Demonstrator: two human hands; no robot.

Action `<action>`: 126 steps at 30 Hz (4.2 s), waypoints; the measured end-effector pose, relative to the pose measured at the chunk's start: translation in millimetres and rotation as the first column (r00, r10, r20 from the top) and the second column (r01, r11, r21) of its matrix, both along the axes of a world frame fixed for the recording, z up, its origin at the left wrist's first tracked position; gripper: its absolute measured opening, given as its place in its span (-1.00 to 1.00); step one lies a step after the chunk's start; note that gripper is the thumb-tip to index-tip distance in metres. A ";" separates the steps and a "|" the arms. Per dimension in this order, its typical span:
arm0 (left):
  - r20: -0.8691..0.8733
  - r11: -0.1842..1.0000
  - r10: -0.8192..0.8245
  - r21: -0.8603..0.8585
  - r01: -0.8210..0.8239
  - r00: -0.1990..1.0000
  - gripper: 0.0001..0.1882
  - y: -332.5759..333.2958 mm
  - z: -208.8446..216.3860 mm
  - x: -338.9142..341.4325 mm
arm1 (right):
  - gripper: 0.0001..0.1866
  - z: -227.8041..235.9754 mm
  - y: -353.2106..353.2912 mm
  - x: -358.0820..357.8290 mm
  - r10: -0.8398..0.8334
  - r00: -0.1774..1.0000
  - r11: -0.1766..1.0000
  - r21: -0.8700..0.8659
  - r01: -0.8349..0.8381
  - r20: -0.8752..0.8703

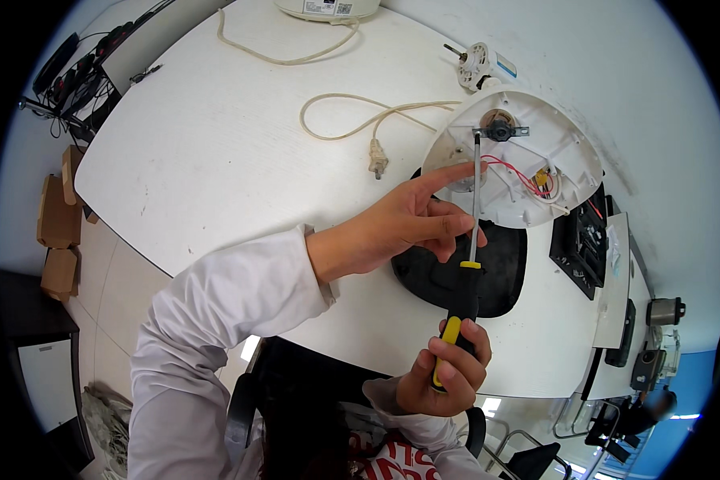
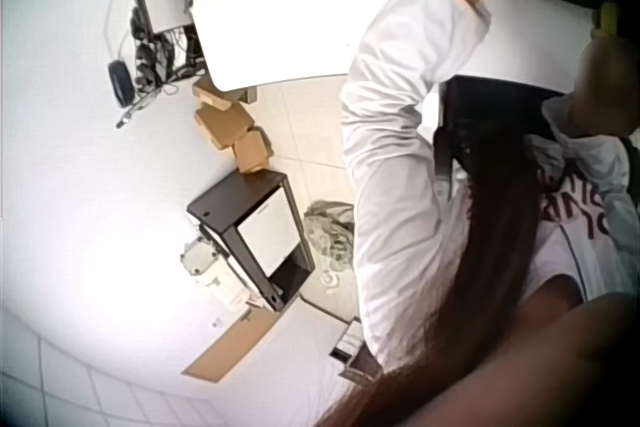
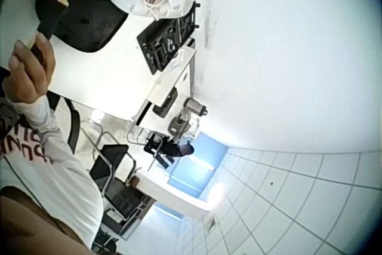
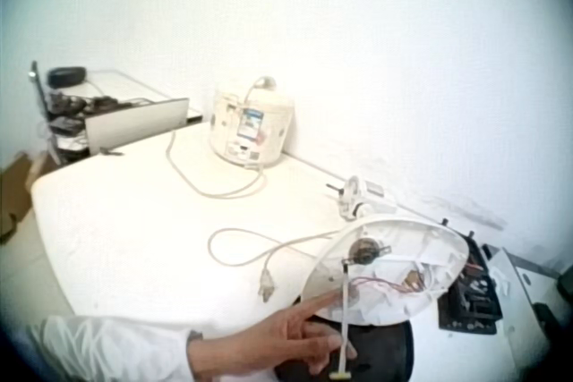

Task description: The person uses a screwdriver to remove screws from the base of a small white appliance, then lifts the cover to expose the internal components. The person continues to unscrew and manipulate internal parts while the appliance remains open on the table.

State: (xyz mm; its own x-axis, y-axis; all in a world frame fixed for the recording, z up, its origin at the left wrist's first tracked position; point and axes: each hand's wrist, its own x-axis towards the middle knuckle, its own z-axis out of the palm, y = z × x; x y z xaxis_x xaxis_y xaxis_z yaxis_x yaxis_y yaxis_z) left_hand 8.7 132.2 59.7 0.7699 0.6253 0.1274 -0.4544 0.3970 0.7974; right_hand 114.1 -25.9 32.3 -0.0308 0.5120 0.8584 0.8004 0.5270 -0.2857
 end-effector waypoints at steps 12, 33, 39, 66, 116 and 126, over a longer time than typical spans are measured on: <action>0.012 1.000 -0.005 0.007 0.005 1.000 -0.22 -1.3 0.0 0.6 | -0.88 6.0 -3.6 1.5 -0.031 0.998 0.997 -0.067 0.034 0.049; 0.028 0.998 -0.005 -0.069 0.007 1.000 -0.39 -1.9 3.5 0.5 | -0.56 24.7 -0.8 2.3 0.003 0.991 0.990 -0.139 -0.022 -0.136; 0.032 0.998 -0.021 -0.065 0.023 0.999 -0.49 -2.8 -0.7 3.7 | -0.63 30.4 1.2 5.9 -0.084 0.996 0.991 -0.109 0.082 -0.021; -0.151 0.548 0.672 0.760 -0.350 0.725 -0.59 90.5 -1.5 23.0 | -0.67 42.8 1.7 14.4 -0.013 0.982 0.990 -0.138 -0.013 -0.189; -0.390 0.262 0.790 0.912 0.314 0.473 -0.68 73.0 72.6 9.9 | -0.63 102.9 -27.5 24.5 -0.430 0.838 0.768 -0.353 0.535 0.334; -0.540 0.241 0.321 0.841 0.485 0.778 -0.62 15.7 76.9 33.5 | -0.47 74.6 -30.4 43.9 -0.369 0.921 0.921 -0.181 0.344 -0.125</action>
State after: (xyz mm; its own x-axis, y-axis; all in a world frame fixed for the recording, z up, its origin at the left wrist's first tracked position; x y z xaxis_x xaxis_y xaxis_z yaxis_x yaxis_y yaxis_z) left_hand 42.2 147.8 136.6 0.9528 0.2813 0.1139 0.1581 -0.7804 0.6050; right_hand 158.1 -56.3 106.9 0.3040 0.5896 0.7483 0.8667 0.1549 -0.4741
